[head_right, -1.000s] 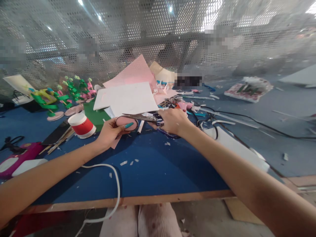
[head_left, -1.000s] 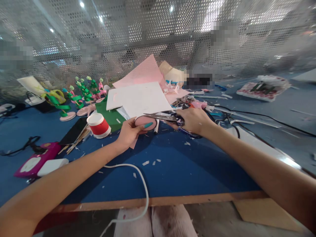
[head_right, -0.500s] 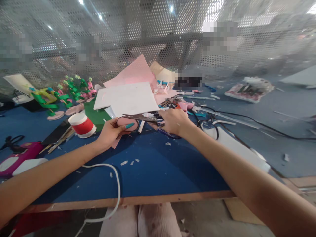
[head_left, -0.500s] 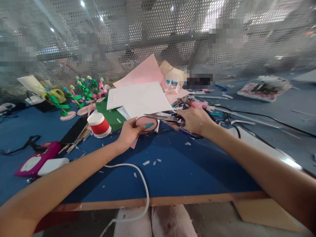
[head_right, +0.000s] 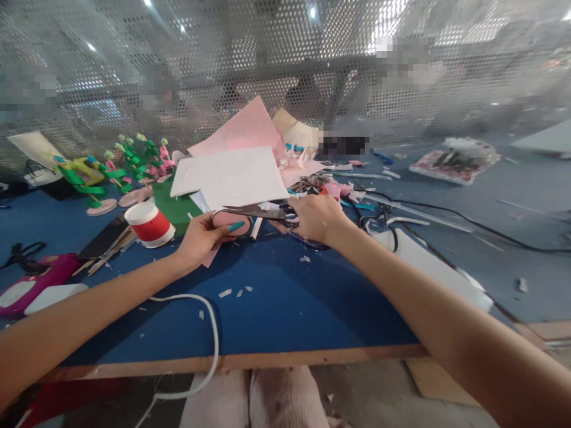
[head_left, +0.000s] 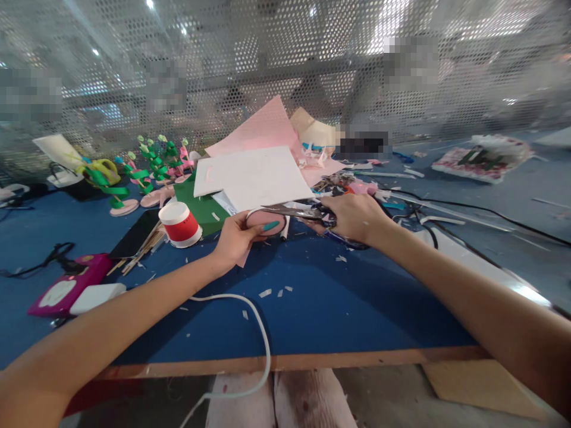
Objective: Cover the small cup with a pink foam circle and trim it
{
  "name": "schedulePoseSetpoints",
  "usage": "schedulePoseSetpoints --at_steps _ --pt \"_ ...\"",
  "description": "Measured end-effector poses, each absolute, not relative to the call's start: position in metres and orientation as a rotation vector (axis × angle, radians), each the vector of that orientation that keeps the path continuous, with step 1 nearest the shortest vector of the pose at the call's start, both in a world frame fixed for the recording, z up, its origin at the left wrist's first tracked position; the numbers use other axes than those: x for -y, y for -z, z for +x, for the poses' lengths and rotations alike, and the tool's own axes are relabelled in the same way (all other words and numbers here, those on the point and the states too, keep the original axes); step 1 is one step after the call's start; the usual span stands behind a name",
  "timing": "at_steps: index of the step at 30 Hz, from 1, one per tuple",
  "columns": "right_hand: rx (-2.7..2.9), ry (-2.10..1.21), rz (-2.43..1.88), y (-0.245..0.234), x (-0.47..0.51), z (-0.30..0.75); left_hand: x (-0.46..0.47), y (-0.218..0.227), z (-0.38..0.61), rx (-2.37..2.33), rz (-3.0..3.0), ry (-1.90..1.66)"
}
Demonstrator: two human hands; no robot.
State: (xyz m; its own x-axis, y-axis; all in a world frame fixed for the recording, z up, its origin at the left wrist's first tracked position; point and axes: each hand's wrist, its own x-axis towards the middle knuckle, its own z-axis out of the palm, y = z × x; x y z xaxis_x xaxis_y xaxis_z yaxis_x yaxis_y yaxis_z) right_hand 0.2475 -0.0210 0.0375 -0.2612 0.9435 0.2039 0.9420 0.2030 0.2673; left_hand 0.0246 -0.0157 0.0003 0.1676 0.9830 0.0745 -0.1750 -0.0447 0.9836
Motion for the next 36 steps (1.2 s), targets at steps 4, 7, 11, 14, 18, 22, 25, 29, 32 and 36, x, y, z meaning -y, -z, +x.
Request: schedulePoseSetpoints --at_steps 4,7,11,14,18,22,25,29,32,36 --pt "-2.443 -0.559 1.895 -0.0364 0.0197 0.2492 0.0148 0.001 0.0239 -0.918 1.234 -1.204" --pt "-2.441 -0.562 1.901 -0.0363 0.0197 0.2496 0.0146 0.0015 0.0237 -0.914 1.244 -1.204" --pt "-2.462 -0.599 1.926 -0.0372 0.0211 0.249 0.0149 0.002 0.0241 -0.92 1.241 -1.201" --pt "-2.448 -0.59 1.93 -0.0381 0.0222 0.2476 0.0148 0.0025 0.0241 -0.913 1.243 -1.207" --pt "-2.415 -0.547 1.928 -0.0382 0.0225 0.2456 0.0147 0.0019 0.024 -0.902 1.271 -1.211" --pt "-2.403 -0.574 1.92 -0.0392 0.0226 0.2453 0.015 0.0003 0.0245 -0.896 1.272 -1.213" --pt "-2.391 -0.591 1.917 -0.0401 0.0232 0.2461 0.0155 0.0 0.0245 -0.901 1.281 -1.217" --pt "-2.391 -0.64 1.916 -0.0396 0.0229 0.2478 0.0161 0.0009 0.0241 -0.927 1.298 -1.212" --pt "-2.421 -0.739 1.913 -0.0388 0.0226 0.2482 0.0158 0.0015 0.024 -0.945 1.308 -1.21" --pt "-2.414 -0.718 1.919 -0.0393 0.0235 0.2471 0.0149 0.0022 0.0238 -0.951 1.346 -1.204"
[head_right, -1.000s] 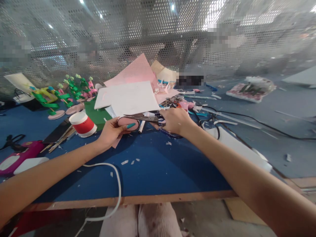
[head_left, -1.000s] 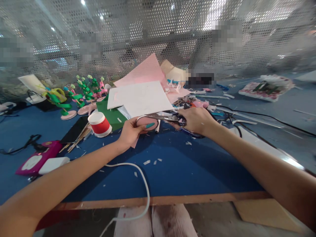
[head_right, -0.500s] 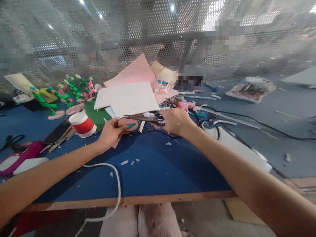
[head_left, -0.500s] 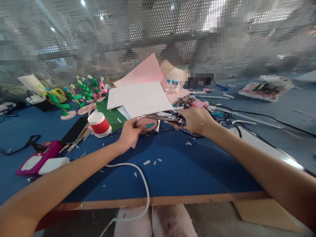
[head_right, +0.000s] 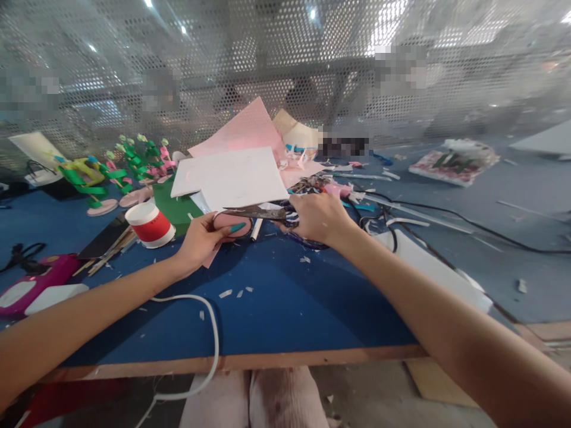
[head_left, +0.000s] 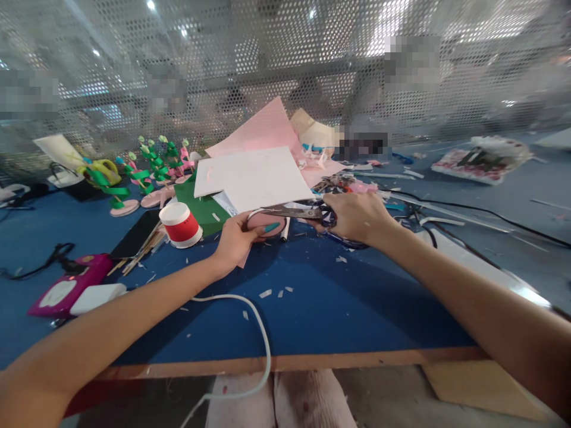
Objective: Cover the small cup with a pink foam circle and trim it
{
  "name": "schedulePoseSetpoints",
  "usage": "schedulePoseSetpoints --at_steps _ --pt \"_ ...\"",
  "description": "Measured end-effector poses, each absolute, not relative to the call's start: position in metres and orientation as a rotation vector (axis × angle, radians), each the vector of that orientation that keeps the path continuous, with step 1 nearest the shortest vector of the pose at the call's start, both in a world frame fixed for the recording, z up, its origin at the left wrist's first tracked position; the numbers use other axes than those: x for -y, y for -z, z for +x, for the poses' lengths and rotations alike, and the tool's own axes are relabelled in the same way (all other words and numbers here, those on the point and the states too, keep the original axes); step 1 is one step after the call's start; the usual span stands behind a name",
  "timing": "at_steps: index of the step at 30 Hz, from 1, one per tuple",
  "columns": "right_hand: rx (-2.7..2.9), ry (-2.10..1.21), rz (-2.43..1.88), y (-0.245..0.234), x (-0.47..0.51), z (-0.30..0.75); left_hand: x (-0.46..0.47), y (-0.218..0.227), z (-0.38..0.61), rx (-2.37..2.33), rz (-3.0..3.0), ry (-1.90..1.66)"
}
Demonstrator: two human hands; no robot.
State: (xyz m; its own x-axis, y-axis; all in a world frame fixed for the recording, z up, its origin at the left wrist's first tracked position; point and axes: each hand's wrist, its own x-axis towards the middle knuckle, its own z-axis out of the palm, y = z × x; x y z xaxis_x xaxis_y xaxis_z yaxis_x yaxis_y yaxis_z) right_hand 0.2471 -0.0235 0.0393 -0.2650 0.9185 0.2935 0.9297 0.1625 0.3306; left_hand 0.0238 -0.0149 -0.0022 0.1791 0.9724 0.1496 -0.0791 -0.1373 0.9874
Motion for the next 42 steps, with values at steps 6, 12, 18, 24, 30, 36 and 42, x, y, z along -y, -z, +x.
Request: schedulePoseSetpoints --at_steps 6,12,18,24,30,36,42 --pt "2.381 0.609 -1.921 -0.04 0.024 0.247 0.016 0.002 0.023 -0.972 1.45 -1.212" --pt "2.404 0.615 -1.909 -0.04 0.024 0.248 0.015 0.003 0.022 -0.972 1.443 -1.208" --pt "2.405 0.58 -1.964 -0.041 0.024 0.247 0.013 0.006 0.022 -0.978 1.488 -1.207" --pt "2.381 0.663 -1.907 -0.041 0.024 0.247 0.014 0.005 0.021 -1.01 1.59 -1.192" --pt "2.249 0.679 -1.917 -0.037 0.022 0.248 0.016 0.002 0.018 -1.17 1.851 -1.209" --pt "2.154 0.621 -1.941 -0.032 0.016 0.251 0.015 0.004 0.018 -1.174 1.854 -1.254" --pt "2.234 0.577 -1.924 -0.032 0.013 0.256 0.012 0.008 0.019 -1.049 1.773 -1.323"
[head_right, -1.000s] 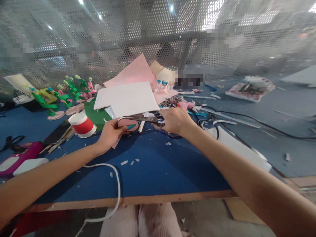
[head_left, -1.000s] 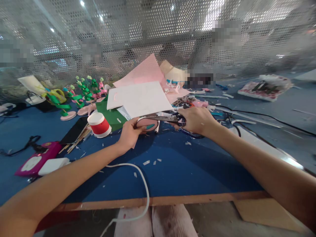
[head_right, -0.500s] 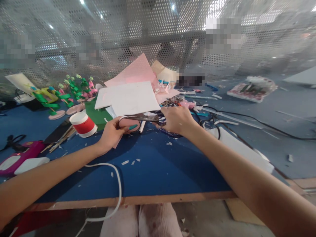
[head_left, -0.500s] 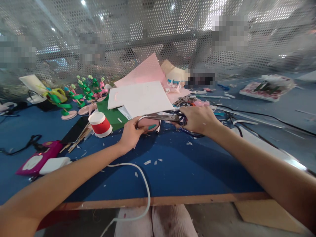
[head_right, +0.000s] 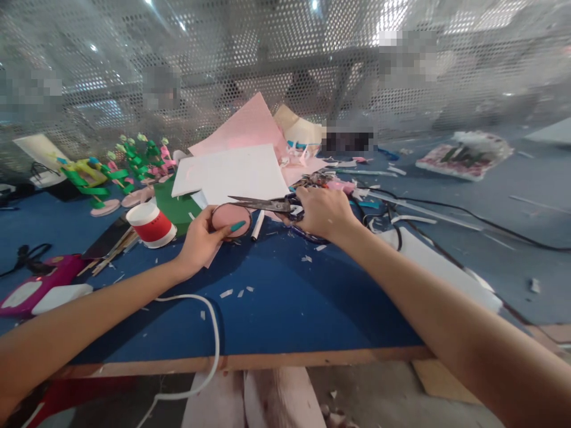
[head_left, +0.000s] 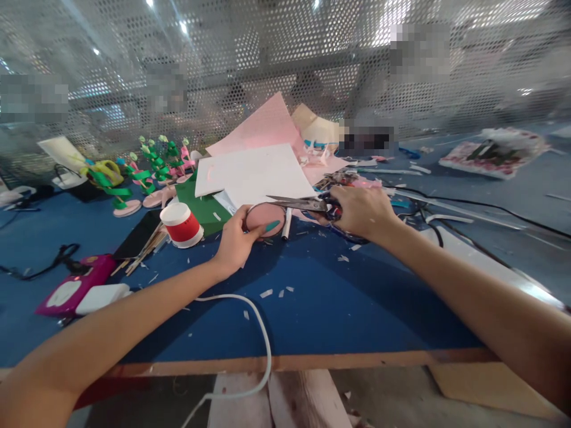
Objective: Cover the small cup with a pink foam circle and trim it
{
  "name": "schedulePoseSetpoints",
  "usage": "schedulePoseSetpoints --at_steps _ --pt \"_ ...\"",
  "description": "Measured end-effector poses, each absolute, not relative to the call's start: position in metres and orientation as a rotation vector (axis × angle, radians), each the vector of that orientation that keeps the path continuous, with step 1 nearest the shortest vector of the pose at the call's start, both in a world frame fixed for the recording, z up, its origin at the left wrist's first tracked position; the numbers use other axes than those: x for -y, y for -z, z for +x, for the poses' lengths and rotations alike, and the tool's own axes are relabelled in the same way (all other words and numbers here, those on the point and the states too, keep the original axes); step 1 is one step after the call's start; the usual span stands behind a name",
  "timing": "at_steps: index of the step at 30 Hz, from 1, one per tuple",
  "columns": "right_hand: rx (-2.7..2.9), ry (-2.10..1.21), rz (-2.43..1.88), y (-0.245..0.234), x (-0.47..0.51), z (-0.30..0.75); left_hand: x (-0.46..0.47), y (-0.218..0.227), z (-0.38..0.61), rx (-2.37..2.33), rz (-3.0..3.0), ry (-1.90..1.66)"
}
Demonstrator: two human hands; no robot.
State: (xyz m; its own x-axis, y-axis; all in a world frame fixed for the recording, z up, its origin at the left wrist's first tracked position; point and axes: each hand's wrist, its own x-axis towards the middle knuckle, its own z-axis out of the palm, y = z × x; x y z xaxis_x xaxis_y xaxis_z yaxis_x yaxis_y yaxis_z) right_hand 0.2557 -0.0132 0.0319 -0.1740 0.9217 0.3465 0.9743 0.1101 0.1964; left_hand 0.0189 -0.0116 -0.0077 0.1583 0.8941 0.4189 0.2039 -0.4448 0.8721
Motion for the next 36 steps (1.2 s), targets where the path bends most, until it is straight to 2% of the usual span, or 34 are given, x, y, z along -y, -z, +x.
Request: schedulePoseSetpoints --at_steps 12,27,36 --pt "2.353 0.559 -1.885 -0.0329 0.0151 0.2535 0.0131 0.0077 0.02 -0.947 1.699 -1.313" --pt "2.445 0.482 -2.031 -0.0363 0.0206 0.2493 0.0144 0.0033 0.0212 -1.086 1.728 -1.267" --pt "2.485 0.462 -1.906 -0.0382 0.0191 0.2547 0.0144 0.0064 0.0183 -1.117 1.79 -1.22"
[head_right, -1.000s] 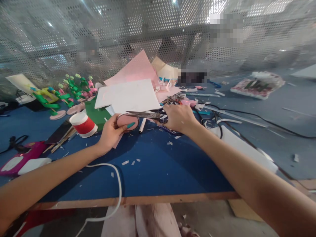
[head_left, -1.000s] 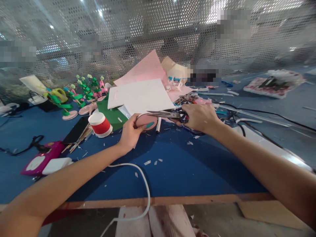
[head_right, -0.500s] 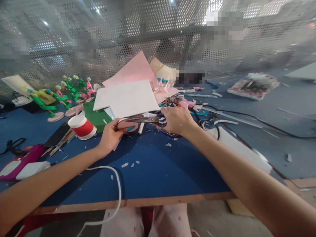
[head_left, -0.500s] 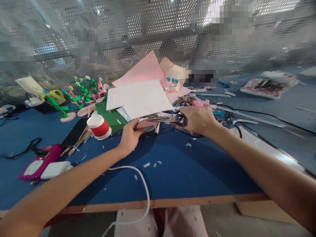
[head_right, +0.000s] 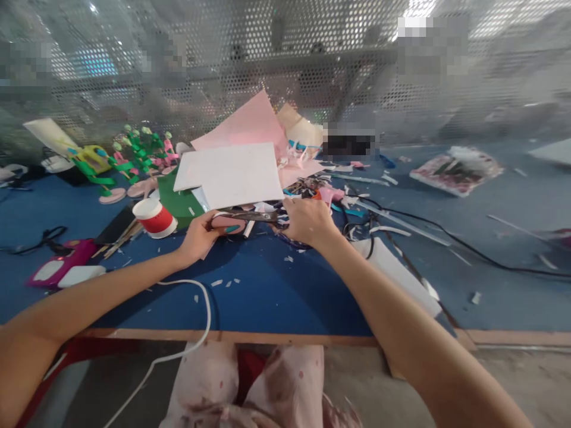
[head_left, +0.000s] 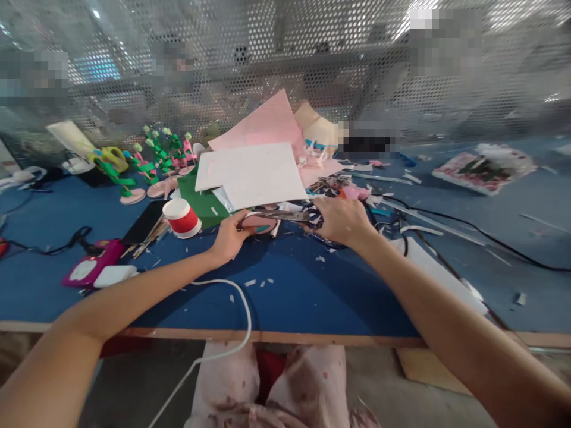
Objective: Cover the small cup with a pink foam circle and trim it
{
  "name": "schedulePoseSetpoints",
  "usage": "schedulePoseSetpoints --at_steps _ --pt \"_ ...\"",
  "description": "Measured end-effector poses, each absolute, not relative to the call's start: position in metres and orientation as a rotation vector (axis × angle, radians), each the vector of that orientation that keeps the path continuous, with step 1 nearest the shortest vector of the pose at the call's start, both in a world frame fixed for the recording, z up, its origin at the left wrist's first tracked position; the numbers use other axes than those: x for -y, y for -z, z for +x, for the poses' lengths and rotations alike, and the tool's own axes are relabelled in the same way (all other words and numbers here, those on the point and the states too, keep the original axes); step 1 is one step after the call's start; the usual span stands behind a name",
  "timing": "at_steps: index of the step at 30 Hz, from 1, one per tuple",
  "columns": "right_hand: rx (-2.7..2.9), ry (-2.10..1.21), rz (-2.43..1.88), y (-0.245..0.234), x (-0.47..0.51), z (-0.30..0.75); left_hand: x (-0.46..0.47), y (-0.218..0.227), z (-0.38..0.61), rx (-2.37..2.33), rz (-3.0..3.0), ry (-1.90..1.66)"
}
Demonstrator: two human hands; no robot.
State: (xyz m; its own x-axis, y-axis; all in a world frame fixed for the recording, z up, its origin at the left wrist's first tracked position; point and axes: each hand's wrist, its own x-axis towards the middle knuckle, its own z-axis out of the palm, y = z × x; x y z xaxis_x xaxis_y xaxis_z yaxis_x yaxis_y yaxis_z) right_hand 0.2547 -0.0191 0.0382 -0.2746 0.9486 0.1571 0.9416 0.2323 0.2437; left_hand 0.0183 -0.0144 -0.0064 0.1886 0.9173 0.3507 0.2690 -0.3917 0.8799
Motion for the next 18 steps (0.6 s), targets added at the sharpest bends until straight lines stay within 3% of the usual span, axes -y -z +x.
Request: schedulePoseSetpoints --at_steps 18 --pt "-2.447 -0.376 1.94 -0.03 0.017 0.245 0.002 0.007 0.005 -1.025 1.993 -1.204"
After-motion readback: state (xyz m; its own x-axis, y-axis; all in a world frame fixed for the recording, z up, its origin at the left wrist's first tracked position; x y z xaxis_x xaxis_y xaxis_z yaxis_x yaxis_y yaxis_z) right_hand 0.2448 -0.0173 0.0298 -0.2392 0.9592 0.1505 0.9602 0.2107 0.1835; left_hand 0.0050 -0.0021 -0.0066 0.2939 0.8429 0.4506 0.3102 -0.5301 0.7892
